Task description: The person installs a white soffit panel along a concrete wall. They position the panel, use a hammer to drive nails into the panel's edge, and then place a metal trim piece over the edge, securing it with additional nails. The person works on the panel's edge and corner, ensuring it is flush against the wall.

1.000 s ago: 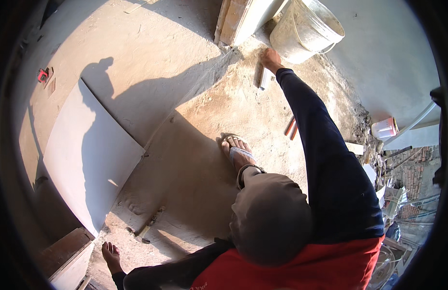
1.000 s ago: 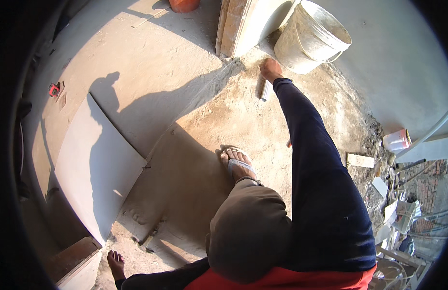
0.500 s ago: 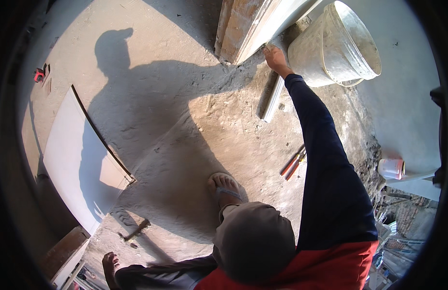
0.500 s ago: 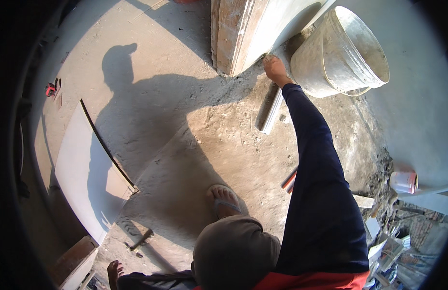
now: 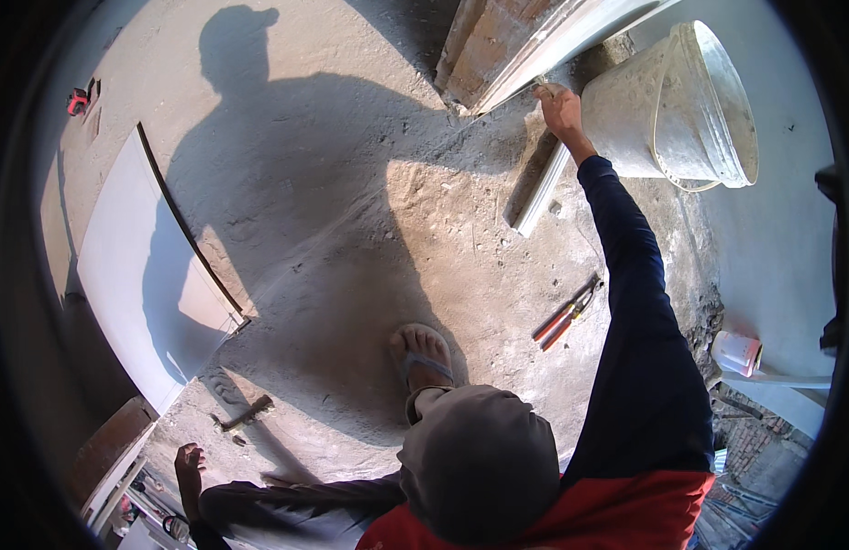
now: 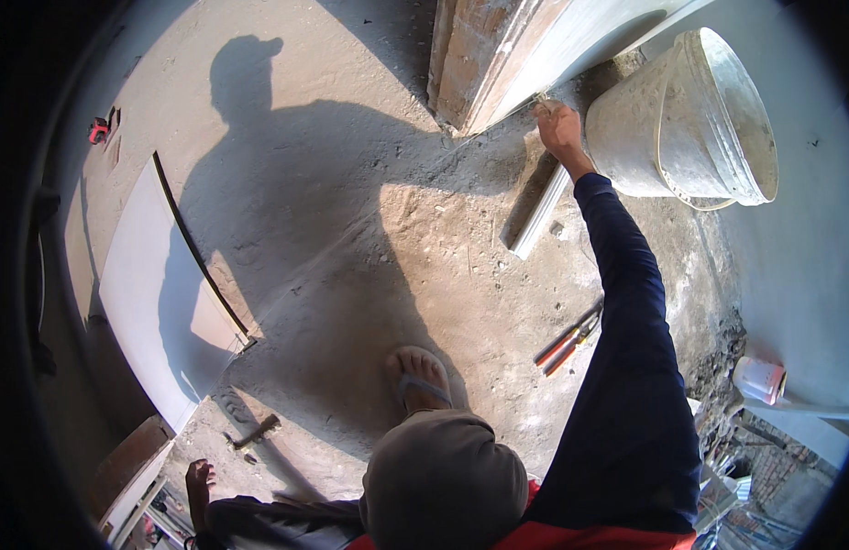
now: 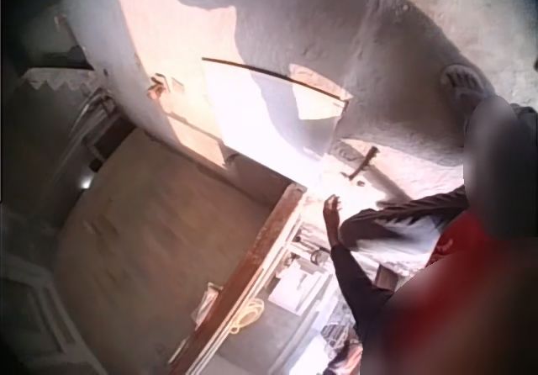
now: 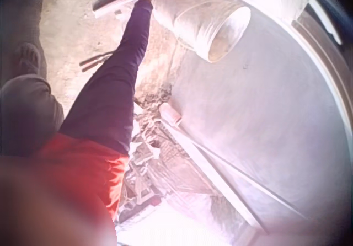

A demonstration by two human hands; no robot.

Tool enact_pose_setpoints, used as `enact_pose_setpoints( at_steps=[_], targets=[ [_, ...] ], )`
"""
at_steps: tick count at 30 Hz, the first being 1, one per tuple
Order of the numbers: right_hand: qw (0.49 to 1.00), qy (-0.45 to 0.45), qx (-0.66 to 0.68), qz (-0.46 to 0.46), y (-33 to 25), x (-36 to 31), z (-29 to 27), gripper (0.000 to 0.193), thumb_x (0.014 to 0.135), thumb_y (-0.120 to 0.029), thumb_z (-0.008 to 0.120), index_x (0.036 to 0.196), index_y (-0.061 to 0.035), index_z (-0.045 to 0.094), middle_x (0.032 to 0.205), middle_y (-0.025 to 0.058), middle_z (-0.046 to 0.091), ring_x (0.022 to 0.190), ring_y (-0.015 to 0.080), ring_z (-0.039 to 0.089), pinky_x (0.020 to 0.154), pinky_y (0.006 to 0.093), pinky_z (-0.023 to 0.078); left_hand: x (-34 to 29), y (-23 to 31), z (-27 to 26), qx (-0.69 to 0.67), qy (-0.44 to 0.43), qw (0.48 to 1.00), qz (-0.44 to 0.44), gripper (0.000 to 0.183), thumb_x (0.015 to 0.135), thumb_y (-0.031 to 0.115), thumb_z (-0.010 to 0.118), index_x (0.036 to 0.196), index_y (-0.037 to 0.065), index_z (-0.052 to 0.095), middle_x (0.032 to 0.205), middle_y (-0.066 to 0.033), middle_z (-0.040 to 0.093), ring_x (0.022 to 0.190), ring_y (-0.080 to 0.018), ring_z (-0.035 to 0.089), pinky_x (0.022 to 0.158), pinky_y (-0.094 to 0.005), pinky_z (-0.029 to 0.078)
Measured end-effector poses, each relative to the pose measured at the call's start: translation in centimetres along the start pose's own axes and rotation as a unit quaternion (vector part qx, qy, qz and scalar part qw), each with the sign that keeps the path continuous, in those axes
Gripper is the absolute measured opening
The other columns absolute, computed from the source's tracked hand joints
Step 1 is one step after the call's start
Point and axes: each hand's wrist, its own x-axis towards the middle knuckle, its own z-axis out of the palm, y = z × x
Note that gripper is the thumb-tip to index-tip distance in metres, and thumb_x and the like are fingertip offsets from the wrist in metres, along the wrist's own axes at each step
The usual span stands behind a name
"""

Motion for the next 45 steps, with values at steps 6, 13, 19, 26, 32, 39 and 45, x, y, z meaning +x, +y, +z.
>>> enact_pose_setpoints(
  at_steps=[6,13,19,26,32,39,45],
  targets=[
    [0.989,-0.067,-0.120,0.048,1.7,0.9,-0.3,0.031,0.099,-0.029,0.060,0.105,-0.0049,0.078,0.107,0.0224,0.074,0.102,0.0404,0.071,0.088,0.0449,0.054,-4.5,-1.4,1.3,0.029,0.035,0.999,-0.016,0.046,0.100,0.040,0.064,0.129,0.005,0.061,0.111,-0.0111,0.071,0.097,-0.0226,0.069,0.081,-0.0397,0.057],
    [0.983,-0.104,-0.149,0.004,5.3,2.4,-0.2,0.039,0.102,-0.033,0.054,0.118,-0.0040,0.075,0.117,0.0184,0.074,0.109,0.0372,0.070,0.094,0.0439,0.052,-9.0,-2.5,2.9,0.017,0.036,0.994,-0.097,0.047,0.099,0.039,0.069,0.130,0.005,0.064,0.110,-0.0120,0.073,0.100,-0.0216,0.070,0.080,-0.0382,0.057],
    [0.976,-0.115,-0.182,0.023,4.7,2.7,-0.4,0.040,0.100,-0.035,0.055,0.115,-0.0045,0.076,0.115,0.0193,0.074,0.109,0.0383,0.069,0.095,0.0457,0.051,-11.1,-4.0,3.8,-0.003,0.052,0.991,-0.120,0.049,0.099,0.041,0.065,0.132,0.005,0.063,0.117,-0.0100,0.071,0.103,-0.0225,0.069,0.085,-0.0387,0.056],
    [0.986,-0.049,-0.150,-0.048,1.4,0.4,-0.4,0.030,0.098,-0.029,0.061,0.102,-0.0034,0.077,0.099,0.0229,0.073,0.094,0.0446,0.070,0.083,0.0495,0.054,-10.1,-8.0,3.4,-0.021,0.057,0.995,-0.081,0.046,0.096,0.041,0.068,0.129,0.008,0.061,0.106,-0.0085,0.072,0.089,-0.0198,0.068,0.072,-0.0375,0.056],
    [0.989,-0.017,-0.140,0.036,-1.1,-0.5,-0.4,0.030,0.095,-0.031,0.066,0.099,-0.0037,0.078,0.101,0.0254,0.073,0.096,0.0440,0.071,0.086,0.0488,0.056,-6.0,-6.6,4.6,-0.009,0.026,0.998,-0.064,0.037,0.098,0.033,0.066,0.127,0.010,0.061,0.104,-0.0054,0.070,0.087,-0.0182,0.066,0.070,-0.0362,0.054],
    [0.993,-0.007,-0.121,0.005,-2.6,-0.3,-0.8,0.031,0.096,-0.031,0.065,0.098,-0.0022,0.075,0.100,0.0261,0.072,0.095,0.0450,0.070,0.086,0.0500,0.055,-3.8,-1.1,6.4,-0.012,-0.011,0.999,-0.027,0.036,0.097,0.027,0.066,0.126,0.006,0.061,0.107,-0.0069,0.068,0.092,-0.0197,0.066,0.075,-0.0368,0.052],
    [0.995,0.006,-0.097,0.008,-2.2,-0.9,-0.5,0.029,0.096,-0.028,0.063,0.097,-0.0018,0.075,0.099,0.0260,0.071,0.095,0.0461,0.069,0.087,0.0503,0.054,-3.0,1.7,6.2,0.005,-0.022,1.000,-0.004,0.041,0.098,0.033,0.065,0.128,0.006,0.060,0.110,-0.0080,0.068,0.097,-0.0194,0.065,0.080,-0.0367,0.052]
  ],
)
